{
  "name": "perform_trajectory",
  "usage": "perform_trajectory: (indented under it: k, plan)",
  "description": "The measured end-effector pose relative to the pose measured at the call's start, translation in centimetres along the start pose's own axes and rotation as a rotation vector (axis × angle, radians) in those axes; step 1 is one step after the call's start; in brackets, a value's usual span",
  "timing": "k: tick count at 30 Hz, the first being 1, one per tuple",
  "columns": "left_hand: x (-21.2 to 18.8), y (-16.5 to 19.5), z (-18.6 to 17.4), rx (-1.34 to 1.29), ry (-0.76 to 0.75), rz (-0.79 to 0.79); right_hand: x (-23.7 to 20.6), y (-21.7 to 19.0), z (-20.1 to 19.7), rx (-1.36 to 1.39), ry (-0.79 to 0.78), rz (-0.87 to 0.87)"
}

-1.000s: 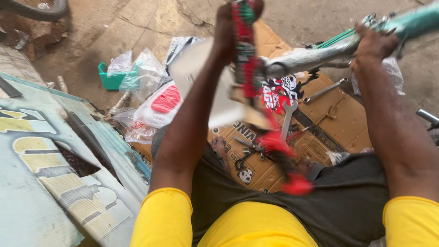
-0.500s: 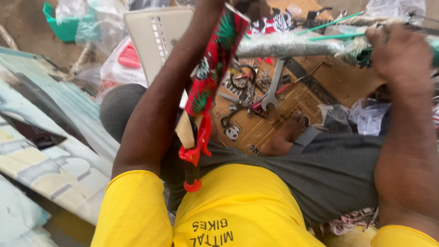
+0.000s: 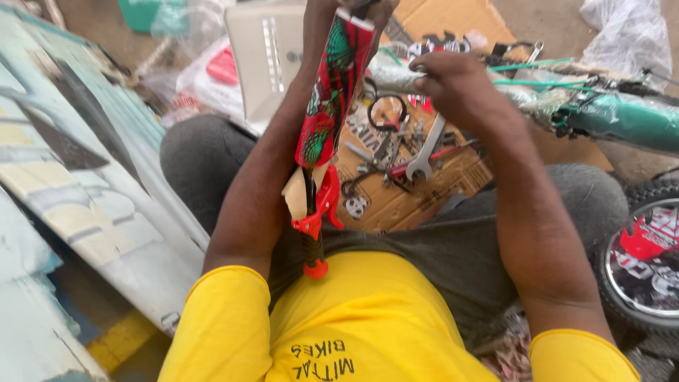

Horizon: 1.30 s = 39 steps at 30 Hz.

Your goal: The person attaches a white plastic basket to the bicycle handlebars using a wrench to tighten the mounting bracket. They then remove protective wrapping from the handlebars and adjust the grip position.

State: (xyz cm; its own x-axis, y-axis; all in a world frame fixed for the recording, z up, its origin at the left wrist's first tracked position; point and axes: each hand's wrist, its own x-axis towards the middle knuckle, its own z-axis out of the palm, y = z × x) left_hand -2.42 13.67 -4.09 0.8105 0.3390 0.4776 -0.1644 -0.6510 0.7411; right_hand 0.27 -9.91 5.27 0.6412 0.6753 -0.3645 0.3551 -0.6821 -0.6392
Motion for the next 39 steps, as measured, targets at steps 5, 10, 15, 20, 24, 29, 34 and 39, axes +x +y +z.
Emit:
perform_trajectory:
  k: [5,10,15,20,24,29,34,39]
  plan:
    - [-0.3,0.6,-0.3,-0.024,0.055,-0.041,1.0,0.7,-0.2,0.005,-0.022,-0.065]
    - [0.3,-0.6,-0.2,-0.055,0.106,-0.07,1.9,2.8,-1.7,-0.073,0.161,-0.139]
    - [0.7,-0.7,0.4,-0.094,0.143,-0.087,2.9,3.5,-4.1,0.031,0.212,-0.309]
    - [1.3,1.2,0.1,-0.198,0.219,-0.13,3.8,2.5,-4.3,0.051,0.147,-0.317]
    - [1.8,2.1,-1.2,-0.084,0.218,0.08,4.5,1.8,-3.2,0.03,0.184,-0.378]
    - [1.9,-0.4,0.2,-0.084,0.152,0.078,4.7,1.9,-2.9,-0.007,0.167,-0.526]
    - [2.4,-5.6,2.7,0.038,-0.034,0.012,4.3,1.2,-3.7,0.02,-0.028,-0.634]
    - [0.4,-5.3,2.2,0.067,-0.054,-0.055,3.6,-2.1,-4.4,-0.421,0.004,-0.598]
